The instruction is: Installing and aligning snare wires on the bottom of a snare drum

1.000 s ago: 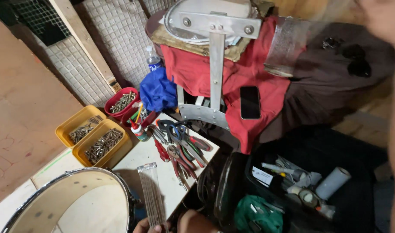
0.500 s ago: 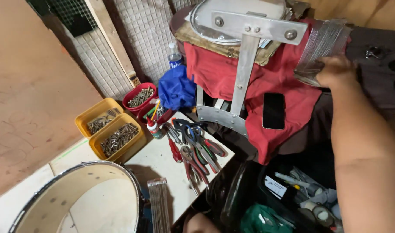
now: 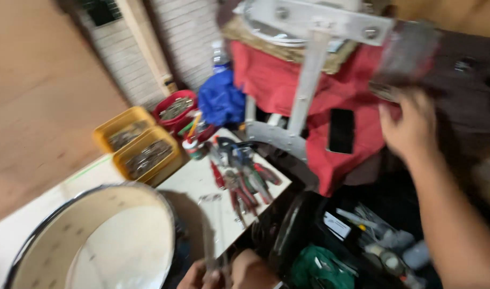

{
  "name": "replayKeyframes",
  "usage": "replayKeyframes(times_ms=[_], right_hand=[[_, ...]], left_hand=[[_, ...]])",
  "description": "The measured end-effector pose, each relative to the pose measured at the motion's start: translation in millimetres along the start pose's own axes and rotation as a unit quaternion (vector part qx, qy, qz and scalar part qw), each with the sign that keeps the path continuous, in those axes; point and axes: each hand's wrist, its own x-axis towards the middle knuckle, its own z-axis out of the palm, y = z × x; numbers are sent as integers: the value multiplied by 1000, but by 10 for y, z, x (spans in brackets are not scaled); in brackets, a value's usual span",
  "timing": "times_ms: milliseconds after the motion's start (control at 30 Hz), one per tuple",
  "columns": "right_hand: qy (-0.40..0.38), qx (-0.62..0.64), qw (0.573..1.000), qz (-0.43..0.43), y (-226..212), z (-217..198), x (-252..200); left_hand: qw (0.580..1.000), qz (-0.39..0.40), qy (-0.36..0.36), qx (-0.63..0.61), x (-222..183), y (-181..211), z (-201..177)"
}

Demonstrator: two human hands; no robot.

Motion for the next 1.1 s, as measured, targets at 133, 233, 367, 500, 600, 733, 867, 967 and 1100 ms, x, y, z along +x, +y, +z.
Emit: replayKeyframes(times_ms=[133,233,367,500,600,733,867,967,1100], right_hand=[[-190,54,977,85,-1371,-77,-645],[-176,309,931,80,-2257,152,-1421],[-388,540,697,270,-3382,96,-1605],[-411,595,670,169,-4203,-146,-1174],[-311,596,740,-3,-4571,-273,-821],[-299,567,766,-53,-4926,-176,-758],[-287,468,829,-107,-5084,-126,-817],[-273,435,851,-111,-5139,-117,-793],[-263,423,861,-100,-5099,-97,-741]], left_hand=[[998,-21,49,13,-143,495,49],[989,67,121,-56,-411,995,-45],[942,-38,141,-303,-566,1420,-286],[943,19,211,-255,-258,1263,-756],[945,13,245,-219,122,1108,-1145],[971,-25,219,95,34,1162,-1582],[939,20,260,225,-178,980,-1865],[918,68,308,240,-464,835,-1988],[814,248,445,278,-811,590,-1988]])
